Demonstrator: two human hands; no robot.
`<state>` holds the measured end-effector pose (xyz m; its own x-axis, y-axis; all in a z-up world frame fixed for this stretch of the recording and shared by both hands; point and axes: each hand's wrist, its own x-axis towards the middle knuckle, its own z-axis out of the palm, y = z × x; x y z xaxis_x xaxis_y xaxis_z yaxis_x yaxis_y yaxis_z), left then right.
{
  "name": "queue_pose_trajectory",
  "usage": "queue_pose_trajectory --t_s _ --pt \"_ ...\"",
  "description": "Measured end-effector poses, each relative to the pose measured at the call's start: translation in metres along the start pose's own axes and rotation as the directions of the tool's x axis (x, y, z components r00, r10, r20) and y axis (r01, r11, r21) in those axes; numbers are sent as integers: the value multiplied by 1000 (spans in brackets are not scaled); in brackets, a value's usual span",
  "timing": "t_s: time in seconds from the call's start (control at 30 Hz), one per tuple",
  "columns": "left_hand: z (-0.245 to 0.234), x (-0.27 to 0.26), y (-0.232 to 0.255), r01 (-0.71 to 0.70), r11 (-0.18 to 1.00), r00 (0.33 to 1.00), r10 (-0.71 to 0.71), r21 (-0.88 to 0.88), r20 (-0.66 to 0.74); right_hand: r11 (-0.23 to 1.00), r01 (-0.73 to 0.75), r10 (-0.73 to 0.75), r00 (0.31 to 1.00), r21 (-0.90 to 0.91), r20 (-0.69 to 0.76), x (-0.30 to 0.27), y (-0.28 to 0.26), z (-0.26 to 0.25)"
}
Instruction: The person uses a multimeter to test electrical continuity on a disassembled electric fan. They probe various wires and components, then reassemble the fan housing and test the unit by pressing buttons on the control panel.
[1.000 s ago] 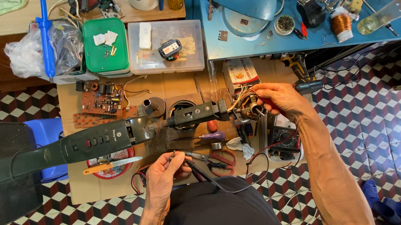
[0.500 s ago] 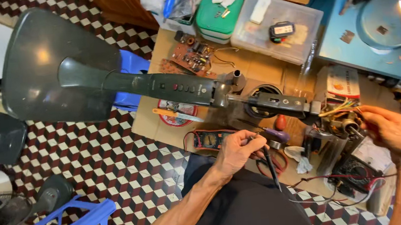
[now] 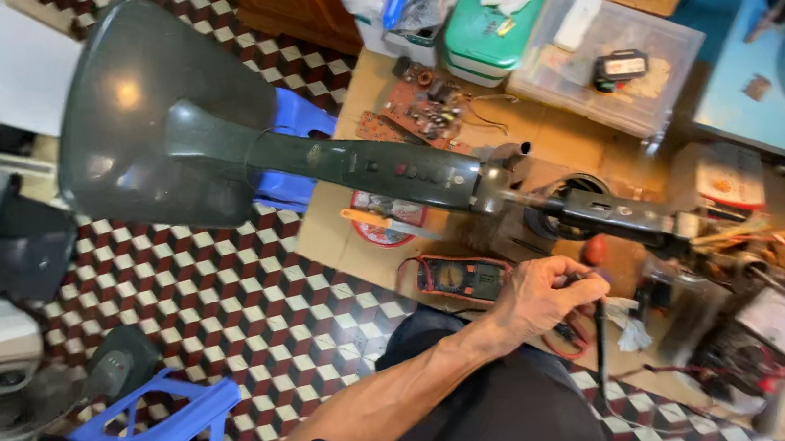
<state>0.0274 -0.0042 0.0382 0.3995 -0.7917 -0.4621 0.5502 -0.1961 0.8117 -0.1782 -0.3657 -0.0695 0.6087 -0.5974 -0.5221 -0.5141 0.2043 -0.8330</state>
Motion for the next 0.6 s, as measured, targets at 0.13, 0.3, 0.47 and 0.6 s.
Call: queue_pose_trajectory --t_s 0.13,0.3,0.47,0.6 --pt "35 19 3 149 984 988 -145 -102 48 973 -65 38 992 -223 -121 -58 -53 -7" --pt "41 27 -8 85 996 995 -84 -20 46 948 -151 115 984 -280 -139 -48 -74 18" --pt "63 39 -15 158 982 987 -155 -104 31 955 -127 114 991 -267 -64 -54 -77 9" --pt "74 59 -28 182 980 983 -183 -73 0 962 -173 166 985 -213 -54 -65 -81 8"
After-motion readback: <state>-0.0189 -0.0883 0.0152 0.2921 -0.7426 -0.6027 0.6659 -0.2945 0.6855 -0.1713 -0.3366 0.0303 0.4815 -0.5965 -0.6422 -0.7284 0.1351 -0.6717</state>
